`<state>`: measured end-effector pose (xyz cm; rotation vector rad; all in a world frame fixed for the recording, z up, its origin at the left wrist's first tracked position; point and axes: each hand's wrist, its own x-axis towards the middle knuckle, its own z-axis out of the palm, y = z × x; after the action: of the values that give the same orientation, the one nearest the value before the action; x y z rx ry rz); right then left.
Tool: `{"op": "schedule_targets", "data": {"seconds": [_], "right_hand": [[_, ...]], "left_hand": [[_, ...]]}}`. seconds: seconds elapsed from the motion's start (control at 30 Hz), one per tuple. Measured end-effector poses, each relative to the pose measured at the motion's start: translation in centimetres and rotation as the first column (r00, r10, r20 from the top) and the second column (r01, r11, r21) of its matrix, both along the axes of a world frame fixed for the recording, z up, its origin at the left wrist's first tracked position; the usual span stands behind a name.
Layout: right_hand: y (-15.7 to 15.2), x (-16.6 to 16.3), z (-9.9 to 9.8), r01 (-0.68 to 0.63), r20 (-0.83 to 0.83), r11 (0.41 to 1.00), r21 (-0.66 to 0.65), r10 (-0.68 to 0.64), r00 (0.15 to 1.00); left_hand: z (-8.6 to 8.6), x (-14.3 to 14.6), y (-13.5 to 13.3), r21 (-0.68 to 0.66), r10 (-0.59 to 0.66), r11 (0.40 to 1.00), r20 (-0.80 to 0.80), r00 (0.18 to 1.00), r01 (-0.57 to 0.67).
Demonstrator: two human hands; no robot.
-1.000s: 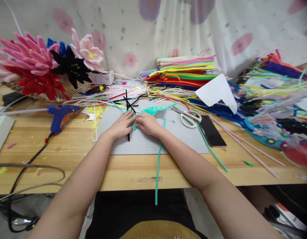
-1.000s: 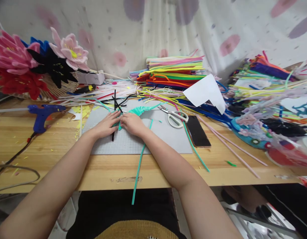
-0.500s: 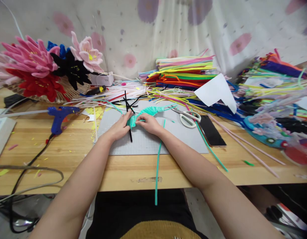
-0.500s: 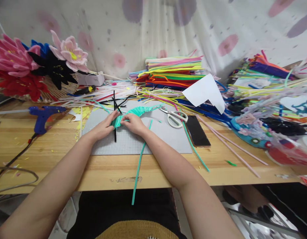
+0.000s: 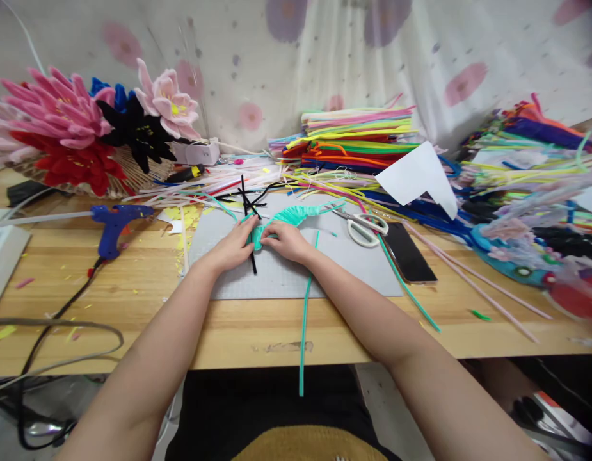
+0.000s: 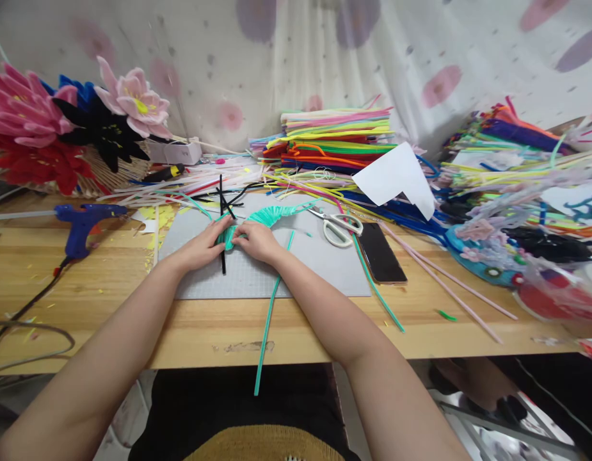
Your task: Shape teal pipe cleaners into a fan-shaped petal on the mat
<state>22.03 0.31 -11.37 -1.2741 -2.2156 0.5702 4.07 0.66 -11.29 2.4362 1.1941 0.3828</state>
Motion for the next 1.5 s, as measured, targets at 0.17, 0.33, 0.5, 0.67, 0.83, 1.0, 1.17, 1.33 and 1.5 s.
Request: {"op": "schedule_targets", "data": {"seconds": [0.17,0.33,0.5,0.67,0.83,1.0,1.17,1.33,1.5], "right_hand": [[0.5,0.2,0.0,0.016,-0.261,0.991,-0.129,-0.05,0.964],[0.9,0.3,-0.1,0.07,-0.316,0.986,-0.152,-0.116,0.941],[0.6,0.2,-0.3,0.077,-0.262,0.994,-0.082,-0.096,0.96],[0.4,0.4,-0.2,0.121,-0.223,0.99,-0.069,-0.134,0.966],[0.3,0.8,-0.2,0.047,-0.226,0.997,-0.063,-0.06,0.972],[0.1,0.7,0.2,-0.069,-0.115,0.982,0.177,0.09,0.989],[0.1,0.5,0.2,-0.088,0.059,0.975,0.203,0.077,0.995],[0.5,1.1,0.2,-0.094,0.207,0.953,0.289,0.034,0.978],[1.3,2.1,0.0,-0.069,0.272,0.942,0.328,-0.024,0.962]], "left_hand": [[0.5,0.6,-0.8,0.208,0.157,0.959,0.172,0.972,-0.191],[1.5,1.5,-1.4,0.292,0.423,0.837,0.193,0.885,-0.463],[1.9,1.5,-1.5,0.313,0.285,0.905,0.052,0.957,-0.286],[1.8,1.2,-1.7,0.337,0.128,0.935,-0.025,0.991,-0.112],[1.5,0.9,-1.1,0.279,0.081,0.957,0.032,0.996,-0.086],[1.3,1.0,-1.0,0.241,0.174,0.95,0.127,0.977,-0.2],[1.6,0.8,-1.2,0.119,0.178,0.971,0.219,0.959,-0.208],[2.9,-1.3,-0.7,0.001,0.084,0.996,0.303,0.949,-0.088],[3.6,-3.9,0.1,-0.304,0.082,0.953,0.331,0.94,0.024]]}}
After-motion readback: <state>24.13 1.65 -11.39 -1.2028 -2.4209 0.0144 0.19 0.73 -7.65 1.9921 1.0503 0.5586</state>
